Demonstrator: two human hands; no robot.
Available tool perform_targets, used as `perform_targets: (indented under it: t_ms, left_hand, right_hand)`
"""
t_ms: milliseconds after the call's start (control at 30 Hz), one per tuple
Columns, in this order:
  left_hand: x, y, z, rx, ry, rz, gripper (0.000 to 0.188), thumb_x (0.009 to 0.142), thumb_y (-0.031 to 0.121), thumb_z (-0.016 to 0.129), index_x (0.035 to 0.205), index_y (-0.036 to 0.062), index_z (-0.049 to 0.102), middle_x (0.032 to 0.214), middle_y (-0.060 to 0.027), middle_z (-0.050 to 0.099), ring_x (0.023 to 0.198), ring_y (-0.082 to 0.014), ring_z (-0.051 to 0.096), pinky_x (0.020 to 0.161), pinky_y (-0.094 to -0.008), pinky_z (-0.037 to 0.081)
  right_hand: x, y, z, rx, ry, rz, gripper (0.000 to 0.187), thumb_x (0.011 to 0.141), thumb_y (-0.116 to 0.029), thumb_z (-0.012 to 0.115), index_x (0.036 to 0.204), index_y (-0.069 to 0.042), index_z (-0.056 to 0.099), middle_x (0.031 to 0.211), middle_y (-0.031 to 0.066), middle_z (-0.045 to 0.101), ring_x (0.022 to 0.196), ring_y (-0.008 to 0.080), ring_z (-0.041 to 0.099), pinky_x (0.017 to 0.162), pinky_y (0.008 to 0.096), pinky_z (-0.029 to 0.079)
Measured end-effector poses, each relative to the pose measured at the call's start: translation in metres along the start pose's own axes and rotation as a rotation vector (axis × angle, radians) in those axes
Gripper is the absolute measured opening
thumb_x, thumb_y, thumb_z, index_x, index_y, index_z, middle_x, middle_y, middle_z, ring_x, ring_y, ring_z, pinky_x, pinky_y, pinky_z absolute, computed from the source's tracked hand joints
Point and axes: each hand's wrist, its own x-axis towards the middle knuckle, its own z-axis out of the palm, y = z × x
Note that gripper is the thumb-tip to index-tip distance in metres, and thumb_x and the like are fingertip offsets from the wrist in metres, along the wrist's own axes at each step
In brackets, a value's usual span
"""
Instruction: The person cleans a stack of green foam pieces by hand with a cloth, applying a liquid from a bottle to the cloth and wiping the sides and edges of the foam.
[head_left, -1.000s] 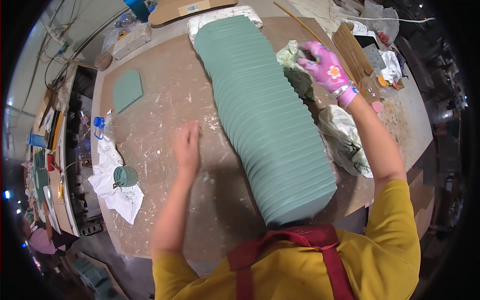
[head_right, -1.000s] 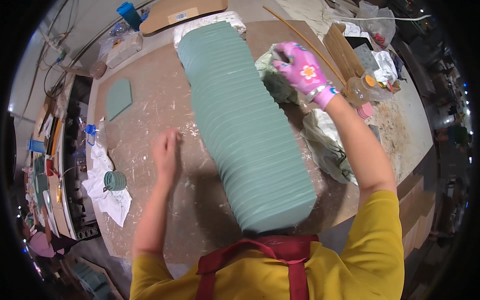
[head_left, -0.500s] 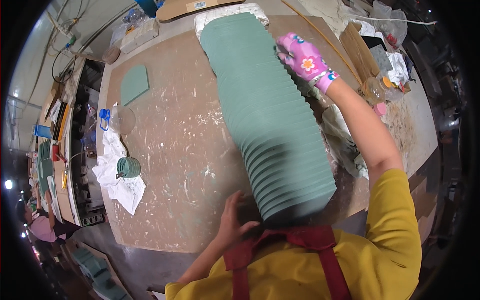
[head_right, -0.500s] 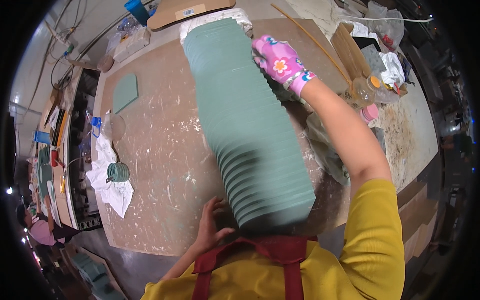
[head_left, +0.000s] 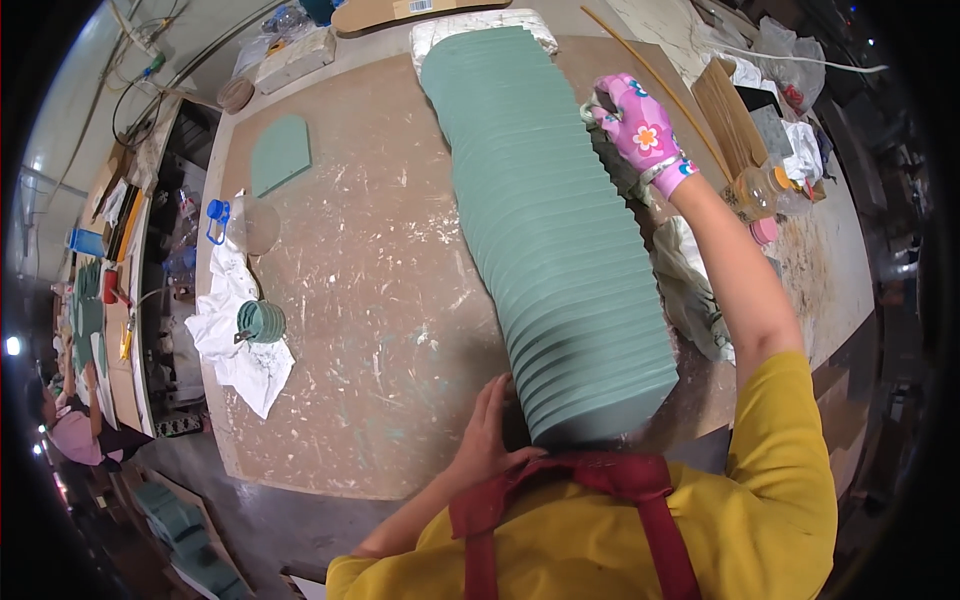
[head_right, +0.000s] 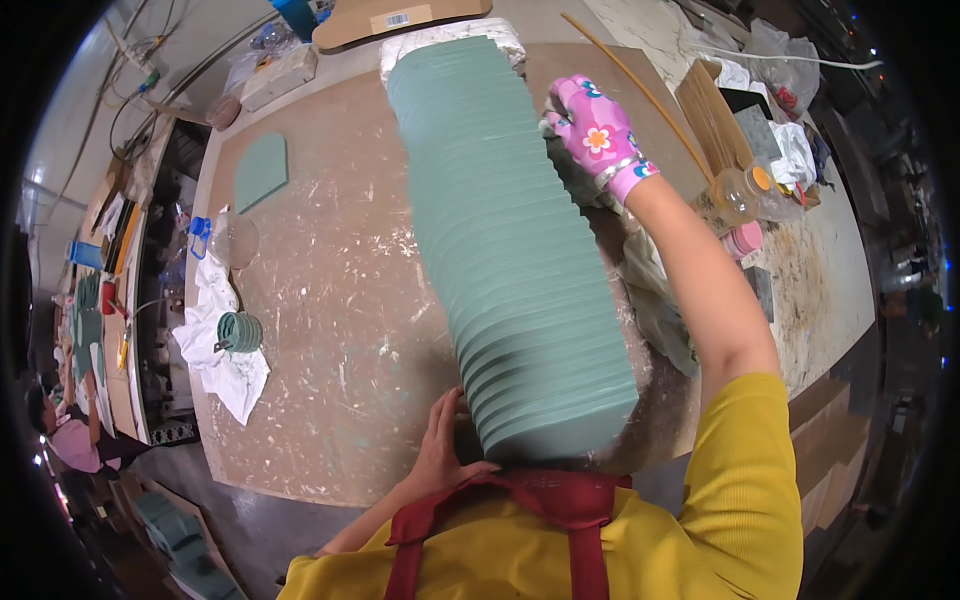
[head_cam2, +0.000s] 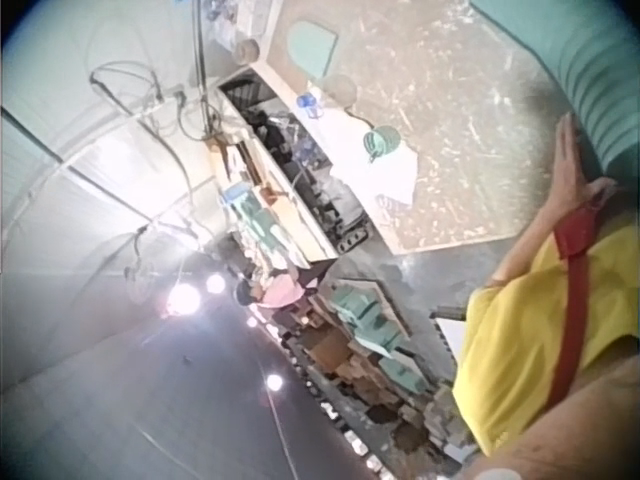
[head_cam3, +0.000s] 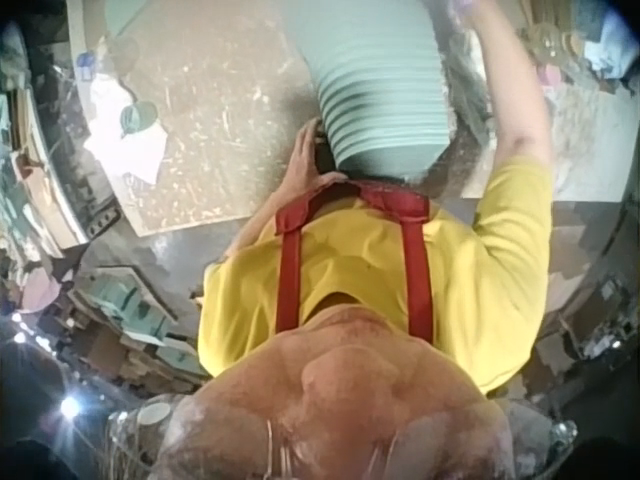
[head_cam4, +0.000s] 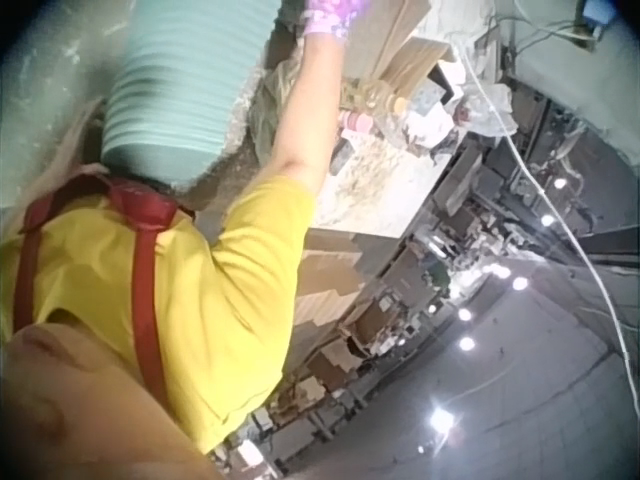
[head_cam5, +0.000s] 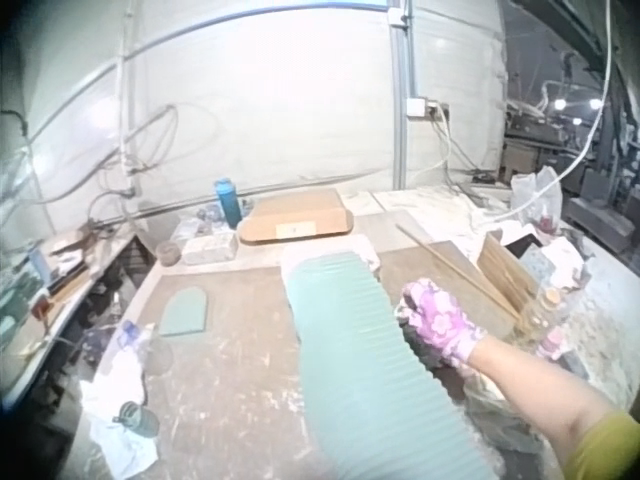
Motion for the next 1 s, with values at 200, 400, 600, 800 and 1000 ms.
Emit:
perform_targets:
  t_ms: [200,400,600,800,1000]
  left_hand:
    - [-0.001,0.002,0.002,0.023,-0.017,-0.03,0.11,0.064,0.036,0.085,0.144,-0.0022,0.02,0.137,-0.0269,0.035,0.125,-0.0435,0.04,0.1,-0.046,0.041]
    - [-0.003,-0.004,0.006,0.041,0.031,0.003,0.106,0.063,0.035,0.086,0.142,-0.0016,0.026,0.132,-0.0256,0.042,0.119,-0.043,0.046,0.097,-0.0454,0.044]
    - [-0.003,-0.004,0.005,0.038,0.06,0.034,0.103,0.061,0.031,0.087,0.141,0.0009,0.029,0.128,-0.0231,0.047,0.107,-0.0362,0.054,0.093,-0.0431,0.047]
    - [-0.003,-0.011,0.008,-0.006,0.021,0.021,0.102,0.061,0.03,0.087,0.141,0.0018,0.029,0.128,-0.0217,0.048,0.107,-0.0349,0.054,0.092,-0.0424,0.047]
    - [-0.005,-0.006,0.006,0.026,0.021,0.018,0.099,0.063,0.03,0.086,0.14,0.0018,0.031,0.129,-0.023,0.048,0.116,-0.0386,0.051,0.095,-0.0431,0.046]
  right_hand:
    - [0.003,0.003,0.007,-0.015,-0.004,-0.012,0.02,0.085,-0.016,0.061,0.103,-0.009,0.056,0.097,0.0131,0.059,0.091,0.0352,0.059,0.076,0.0431,0.048]
    - [0.002,-0.001,0.005,0.049,-0.024,0.045,0.026,0.084,-0.015,0.063,0.108,-0.006,0.056,0.101,0.0146,0.06,0.093,0.034,0.061,0.079,0.0398,0.049]
    - [0.005,-0.017,0.01,0.067,0.001,0.011,0.031,0.084,-0.018,0.064,0.11,-0.005,0.056,0.105,0.0147,0.062,0.095,0.0341,0.062,0.081,0.0401,0.05]
    - [0.014,-0.007,0.002,-0.02,-0.007,0.048,0.027,0.084,-0.019,0.064,0.105,-0.004,0.057,0.096,0.016,0.062,0.088,0.0317,0.063,0.077,0.0399,0.05]
    - [-0.009,-0.144,0.013,-0.014,-0.27,-0.685,0.016,0.071,-0.007,0.064,0.086,-0.003,0.06,0.082,0.0122,0.06,0.071,0.0292,0.061,0.064,0.035,0.052]
